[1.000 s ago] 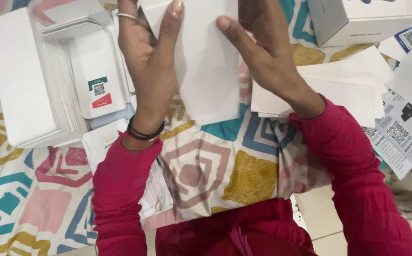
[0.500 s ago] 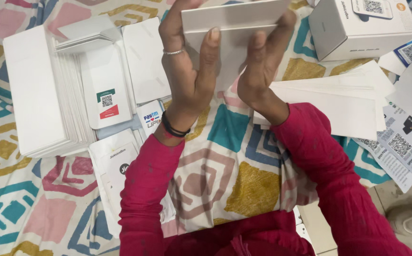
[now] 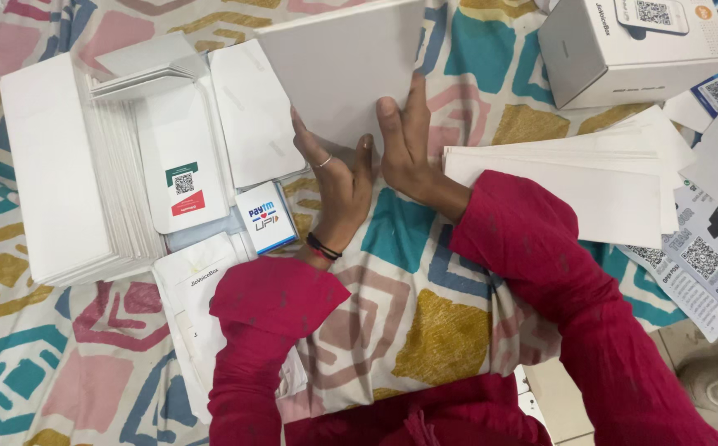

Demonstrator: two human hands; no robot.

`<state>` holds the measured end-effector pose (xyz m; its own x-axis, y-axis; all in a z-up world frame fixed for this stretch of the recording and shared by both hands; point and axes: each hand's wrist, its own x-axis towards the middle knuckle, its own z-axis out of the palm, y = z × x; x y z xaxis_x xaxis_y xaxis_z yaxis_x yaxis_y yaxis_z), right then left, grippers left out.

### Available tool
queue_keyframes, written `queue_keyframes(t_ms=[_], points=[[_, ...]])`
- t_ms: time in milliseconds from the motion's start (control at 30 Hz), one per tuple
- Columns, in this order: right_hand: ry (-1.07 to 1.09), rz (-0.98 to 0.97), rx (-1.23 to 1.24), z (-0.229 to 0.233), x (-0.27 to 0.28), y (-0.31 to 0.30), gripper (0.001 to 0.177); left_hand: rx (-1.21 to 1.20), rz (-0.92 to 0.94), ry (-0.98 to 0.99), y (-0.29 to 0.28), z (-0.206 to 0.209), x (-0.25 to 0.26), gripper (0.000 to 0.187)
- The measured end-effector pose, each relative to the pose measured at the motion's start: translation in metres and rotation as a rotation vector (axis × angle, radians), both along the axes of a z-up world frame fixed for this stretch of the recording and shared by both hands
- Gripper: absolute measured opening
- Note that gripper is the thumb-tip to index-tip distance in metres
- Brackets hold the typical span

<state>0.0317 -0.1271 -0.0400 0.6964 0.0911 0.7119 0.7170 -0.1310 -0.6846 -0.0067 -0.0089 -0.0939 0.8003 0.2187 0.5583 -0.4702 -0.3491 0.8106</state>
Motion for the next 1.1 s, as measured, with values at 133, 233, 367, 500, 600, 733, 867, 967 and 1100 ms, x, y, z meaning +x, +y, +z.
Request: queue_keyframes(t_ms=[133, 233, 367, 500, 600, 733, 867, 967, 1100], points=[[0.319, 0.024, 0.021, -0.007, 0.011, 0.001, 0.066, 0.139, -0.024, -0.040, 0.002, -0.002, 0.003, 0.115], [0.275, -0.008, -0.039, -0.013, 0.015, 0.004, 0.067, 0.221, 0.013, 0.006, 0.000, 0.002, 0.004, 0.129], [0.220, 0.094, -0.086, -0.018, 0.013, 0.000, 0.081, 0.169, 0.043, 0.030, 0.001, 0.019, -0.003, 0.134], [0.270, 0.136, -0.207, -0.004, 0.012, -0.004, 0.095, 0.098, 0.090, 0.026, 0.016, 0.052, -0.009, 0.137], [0.198, 0.302, -0.127, 0.012, 0.007, -0.008, 0.080, 0.349, 0.226, -0.149, 0.049, 0.076, -0.018, 0.139], [0.129, 0.451, -0.043, 0.029, 0.008, -0.015, 0.062, 0.724, 0.410, -0.038, 0.155, 0.113, -0.037, 0.129], [0.176, 0.342, -0.071, 0.026, 0.025, -0.011, 0.053, 0.900, 0.456, 0.141, 0.262, 0.138, -0.072, 0.079], [0.215, 0.289, -0.203, 0.013, 0.033, -0.009, 0.051, 0.937, 0.516, 0.333, 0.308, 0.141, -0.079, 0.071], [0.151, 0.258, -0.380, -0.007, 0.032, -0.009, 0.045, 0.951, 0.538, 0.445, 0.336, 0.127, -0.076, 0.080]])
